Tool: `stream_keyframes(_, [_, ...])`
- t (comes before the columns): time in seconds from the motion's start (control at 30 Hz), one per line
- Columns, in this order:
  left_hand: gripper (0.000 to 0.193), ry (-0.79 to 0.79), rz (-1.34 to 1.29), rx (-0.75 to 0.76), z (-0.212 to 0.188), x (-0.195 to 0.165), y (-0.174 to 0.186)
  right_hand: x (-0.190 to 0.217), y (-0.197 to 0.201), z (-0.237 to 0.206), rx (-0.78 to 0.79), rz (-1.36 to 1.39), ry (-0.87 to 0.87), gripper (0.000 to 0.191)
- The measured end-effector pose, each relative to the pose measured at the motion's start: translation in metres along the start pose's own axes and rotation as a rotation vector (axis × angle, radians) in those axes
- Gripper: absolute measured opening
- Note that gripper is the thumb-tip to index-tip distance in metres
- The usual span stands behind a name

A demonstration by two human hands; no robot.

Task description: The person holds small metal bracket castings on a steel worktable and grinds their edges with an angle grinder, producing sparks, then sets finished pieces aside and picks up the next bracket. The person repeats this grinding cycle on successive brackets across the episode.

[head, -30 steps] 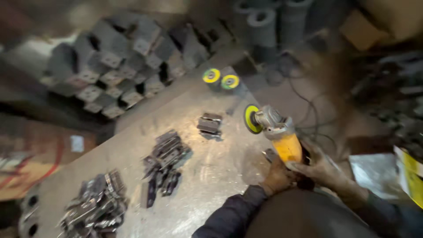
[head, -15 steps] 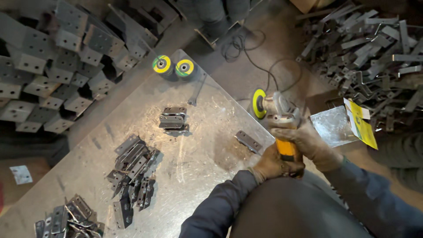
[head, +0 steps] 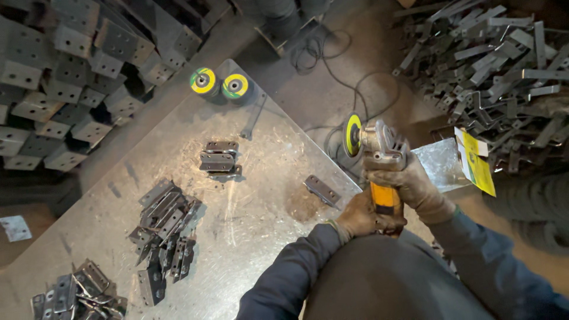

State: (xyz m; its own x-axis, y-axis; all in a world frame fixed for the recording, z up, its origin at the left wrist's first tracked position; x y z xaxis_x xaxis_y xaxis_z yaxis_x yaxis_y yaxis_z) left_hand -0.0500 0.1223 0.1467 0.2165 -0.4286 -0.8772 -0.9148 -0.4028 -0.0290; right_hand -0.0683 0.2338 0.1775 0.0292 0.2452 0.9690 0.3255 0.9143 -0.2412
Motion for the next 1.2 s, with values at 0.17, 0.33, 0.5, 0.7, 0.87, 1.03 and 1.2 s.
stream_keyframes(0.17, [0.08, -0.053, 0.247, 0.086, 0.014, 0.03, 0.018, 0.009, 0.014, -0.004, -0.004, 0.057, 0.04, 0.057])
stream_keyframes(0.33, [0.057, 0.001, 1.3, -0.506, 0.011, 0.06, 0.101, 0.012, 0.046, -0.01, -0.044, 0.005, -0.001, 0.06])
stream_keyframes(0.5, [0.058, -0.206, 1.124, -0.632, -0.039, 0.051, 0.113, 0.011, 0.071, -0.022, -0.108, -0.121, -0.079, 0.063])
stream_keyframes(0.7, [0.045, 0.055, 1.063, -0.722, -0.043, 0.081, 0.119, 0.007, 0.082, -0.033, -0.091, -0.218, -0.107, 0.063])
stream_keyframes(0.87, [0.039, 0.119, 0.943, -0.868, -0.012, 0.074, 0.117, -0.001, 0.085, -0.032, -0.049, -0.178, -0.094, 0.066])
stream_keyframes(1.03, [0.06, 0.206, 0.962, -0.655, 0.002, 0.054, 0.105, -0.007, 0.095, -0.037, -0.014, -0.184, -0.178, 0.062])
stream_keyframes(1.2, [0.054, 0.134, 0.864, -0.679, -0.012, 0.048, 0.106, -0.017, 0.094, -0.036, 0.007, -0.188, -0.236, 0.063])
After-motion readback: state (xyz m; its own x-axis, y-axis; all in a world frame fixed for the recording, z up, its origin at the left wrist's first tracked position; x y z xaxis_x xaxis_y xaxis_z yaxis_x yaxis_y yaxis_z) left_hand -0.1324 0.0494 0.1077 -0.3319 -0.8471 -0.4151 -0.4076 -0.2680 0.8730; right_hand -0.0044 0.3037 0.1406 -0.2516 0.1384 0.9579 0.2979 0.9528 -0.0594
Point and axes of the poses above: each hand's wrist, its own z-axis towards the middle knuckle, its own y-axis out of the back of the hand, x = y × z, the point moved 9 cm from there along z, towards the middle knuckle, and after that the axes turned 14 degrees about y, right-handed, at the moved point
